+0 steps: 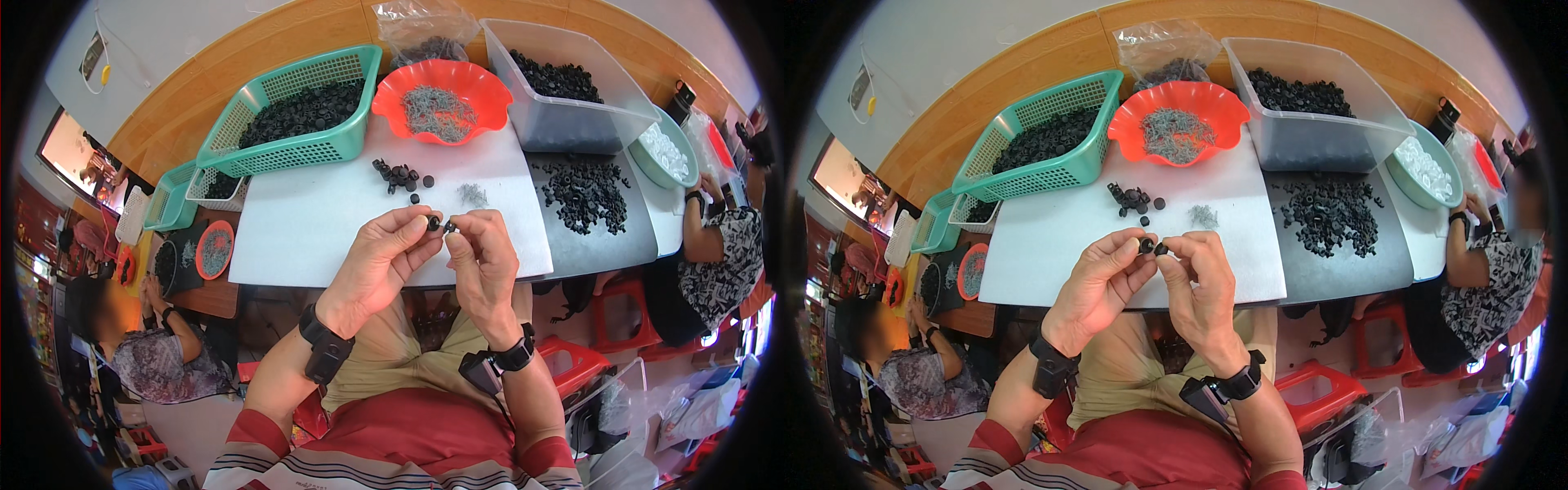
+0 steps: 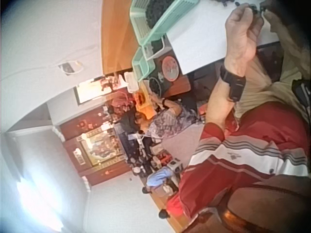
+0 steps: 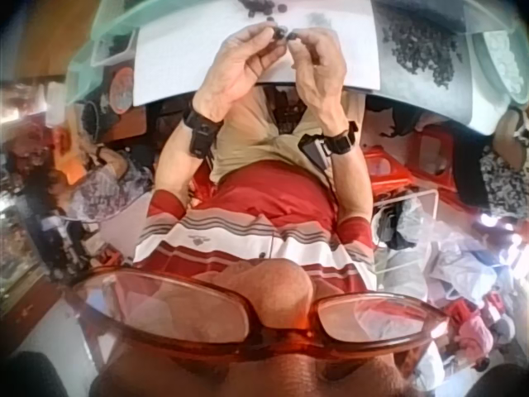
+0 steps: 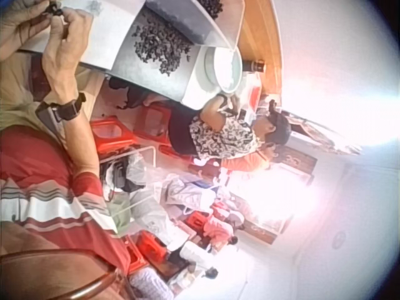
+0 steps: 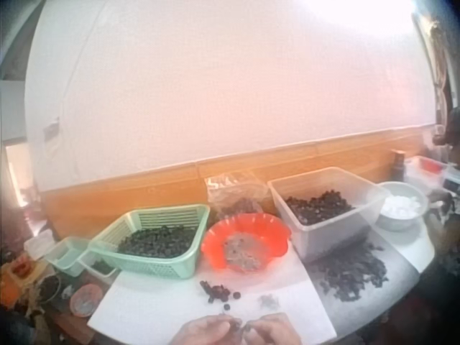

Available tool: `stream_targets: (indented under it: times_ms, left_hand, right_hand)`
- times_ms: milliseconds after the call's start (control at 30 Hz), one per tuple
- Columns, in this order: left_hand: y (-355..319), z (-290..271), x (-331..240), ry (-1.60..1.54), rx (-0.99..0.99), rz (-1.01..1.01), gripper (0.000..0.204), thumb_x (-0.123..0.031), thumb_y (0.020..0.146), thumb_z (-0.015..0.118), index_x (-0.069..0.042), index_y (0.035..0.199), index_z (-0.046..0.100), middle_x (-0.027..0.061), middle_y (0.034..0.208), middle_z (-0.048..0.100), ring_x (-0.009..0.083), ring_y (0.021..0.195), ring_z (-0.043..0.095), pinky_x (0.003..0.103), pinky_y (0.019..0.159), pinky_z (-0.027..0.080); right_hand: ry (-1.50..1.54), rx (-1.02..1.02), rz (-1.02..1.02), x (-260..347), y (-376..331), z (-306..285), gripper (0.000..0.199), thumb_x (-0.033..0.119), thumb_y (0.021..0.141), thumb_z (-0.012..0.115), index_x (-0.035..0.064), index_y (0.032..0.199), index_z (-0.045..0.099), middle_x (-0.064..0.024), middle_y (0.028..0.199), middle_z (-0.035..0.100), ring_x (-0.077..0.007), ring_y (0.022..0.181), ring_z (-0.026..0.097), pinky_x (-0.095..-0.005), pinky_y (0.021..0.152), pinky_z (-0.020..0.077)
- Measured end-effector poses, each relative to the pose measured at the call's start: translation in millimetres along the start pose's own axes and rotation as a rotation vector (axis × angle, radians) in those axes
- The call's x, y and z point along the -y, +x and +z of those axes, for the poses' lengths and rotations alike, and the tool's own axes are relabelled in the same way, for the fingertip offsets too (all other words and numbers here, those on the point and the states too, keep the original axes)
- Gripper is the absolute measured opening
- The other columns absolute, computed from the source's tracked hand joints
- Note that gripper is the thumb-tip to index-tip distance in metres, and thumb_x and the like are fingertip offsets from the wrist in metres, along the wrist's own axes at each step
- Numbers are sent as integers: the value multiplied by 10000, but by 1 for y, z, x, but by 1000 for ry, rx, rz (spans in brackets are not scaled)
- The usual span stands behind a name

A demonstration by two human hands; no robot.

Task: The person is assembling small black plastic components by inserting tiny metal pins into them at a production table.

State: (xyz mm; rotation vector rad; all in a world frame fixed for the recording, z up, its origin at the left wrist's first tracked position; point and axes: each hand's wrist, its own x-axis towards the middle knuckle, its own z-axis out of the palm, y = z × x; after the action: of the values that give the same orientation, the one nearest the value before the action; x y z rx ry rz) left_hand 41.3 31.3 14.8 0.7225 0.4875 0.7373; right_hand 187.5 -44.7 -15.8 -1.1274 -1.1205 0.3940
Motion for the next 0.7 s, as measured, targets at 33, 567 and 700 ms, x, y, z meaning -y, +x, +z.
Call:
stream_targets:
  times_ms: [33,567,700]
  left_hand:
    - [0,0,0,-9,-11,-4,205,-108,1001,653,-29,1190,671,112,1202,700,176,1059,692,307,970,593]
    - [-5,7,2,22,-34,-10,183,-86,991,664,-29,1163,684,62,1095,701,151,1007,689,305,948,600]
    - [-5,7,4,36,-36,11,178,-73,992,657,-23,1160,688,74,1117,699,161,1025,688,312,960,597]
  right_hand:
    - [-6,1,-18,-1,0,0,191,-22,913,709,12,1090,648,-80,1003,577,-137,731,544,-270,631,462]
    - [-152,66,-100,12,6,-4,230,-15,903,716,15,1129,686,-98,976,580,-156,646,542,-288,581,461]
    - [-149,49,-77,12,5,-5,230,-11,890,730,20,1117,705,-97,967,586,-160,654,554,-291,580,463]
